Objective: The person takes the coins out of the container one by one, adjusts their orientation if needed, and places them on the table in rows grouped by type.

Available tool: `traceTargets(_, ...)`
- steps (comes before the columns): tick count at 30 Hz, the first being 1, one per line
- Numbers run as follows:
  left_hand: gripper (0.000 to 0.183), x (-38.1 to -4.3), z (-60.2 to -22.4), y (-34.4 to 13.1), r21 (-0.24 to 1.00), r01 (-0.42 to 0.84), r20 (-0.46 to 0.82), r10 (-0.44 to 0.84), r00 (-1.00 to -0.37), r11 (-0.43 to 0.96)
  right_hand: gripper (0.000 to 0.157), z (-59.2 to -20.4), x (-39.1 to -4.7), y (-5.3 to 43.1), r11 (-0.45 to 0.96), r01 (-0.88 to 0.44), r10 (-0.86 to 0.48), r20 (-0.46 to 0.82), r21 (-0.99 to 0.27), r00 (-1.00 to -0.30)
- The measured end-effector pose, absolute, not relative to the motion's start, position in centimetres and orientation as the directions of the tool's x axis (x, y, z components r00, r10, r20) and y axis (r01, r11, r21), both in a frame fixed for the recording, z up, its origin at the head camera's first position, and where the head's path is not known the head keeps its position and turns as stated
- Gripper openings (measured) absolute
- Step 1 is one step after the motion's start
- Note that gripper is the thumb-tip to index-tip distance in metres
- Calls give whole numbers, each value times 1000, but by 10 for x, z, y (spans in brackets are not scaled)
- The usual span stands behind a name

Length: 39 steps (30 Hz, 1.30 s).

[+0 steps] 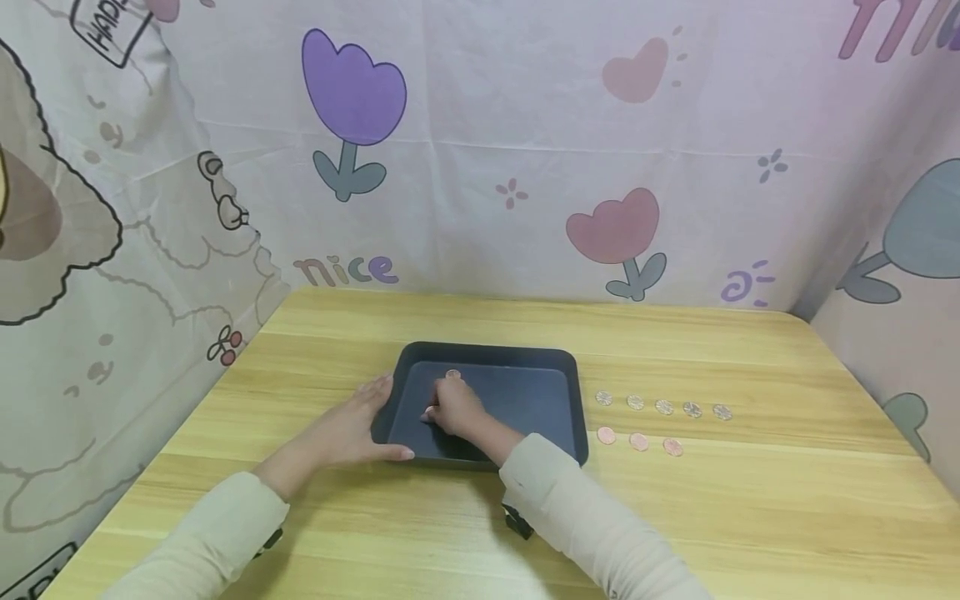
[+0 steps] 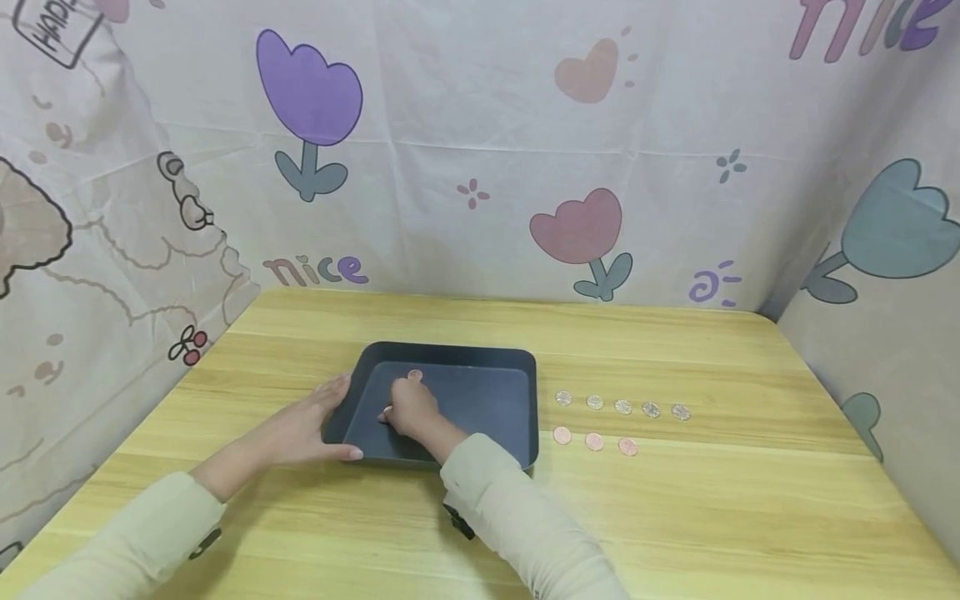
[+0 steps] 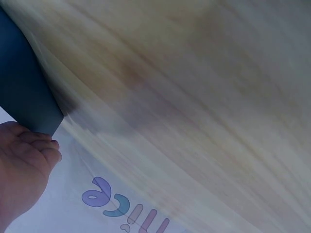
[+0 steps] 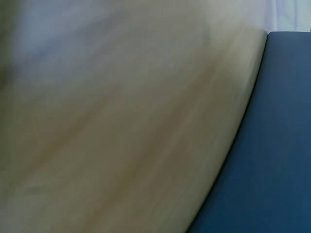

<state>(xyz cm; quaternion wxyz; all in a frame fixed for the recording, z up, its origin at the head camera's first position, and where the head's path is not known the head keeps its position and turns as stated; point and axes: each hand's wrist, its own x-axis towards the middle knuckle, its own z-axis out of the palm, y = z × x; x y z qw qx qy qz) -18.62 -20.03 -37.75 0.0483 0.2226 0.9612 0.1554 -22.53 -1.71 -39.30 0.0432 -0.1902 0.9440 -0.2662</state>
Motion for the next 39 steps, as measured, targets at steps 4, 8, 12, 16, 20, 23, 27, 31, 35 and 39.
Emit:
traceTargets(4, 113, -187, -378, -200, 314, 409, -27, 439, -898, 857, 15, -394, -226, -9, 720, -425, -458, 84, -548, -885)
traceTargets(8, 114, -186, -378, -200, 316, 401, -34, 432, -901, 860, 13, -393, -226, -3, 673, -455, -504, 88, -583, -859)
traceTargets(12, 114, -186, -377, -200, 316, 395, -44, 429, -902, 863, 13, -392, -225, -2, 687, -440, -504, 57, -578, -862)
traceTargets(16, 114, -186, -376, -200, 316, 394, -46, 429, -902, 863, 13, -391, -224, -3, 718, -426, -495, 27, -551, -868)
traceTargets(20, 114, -186, -375, -199, 313, 394, -47, 429, -902, 864, 16, -392, -225, -2, 718, -392, -466, 20, -575, -885)
traceTargets(23, 114, -186, -375, -200, 311, 394, -53, 429, -902, 865, 20, -393, -225, 0, 709, -338, -422, 11, -619, -906)
traceTargets(27, 115, -185, -375, -200, 310, 392, -53, 428, -902, 866, 21, -390, -223, 4, 699, -279, -384, -17, -658, -923)
traceTargets(31, 114, -185, -375, -200, 306, 388, -52, 423, -905, 869, 18, -388, -220, 10, 662, -217, -362, -53, -717, -931)
traceTargets(35, 115, -184, -375, -200, 307, 385, -56, 420, -906, 870, 17, -386, -215, 19, 595, -145, -340, -84, -790, -937)
traceTargets(39, 115, -185, -376, -200, 309, 389, -55, 425, -904, 868, 16, -380, -212, 31, 549, -76, -325, -129, -833, -937)
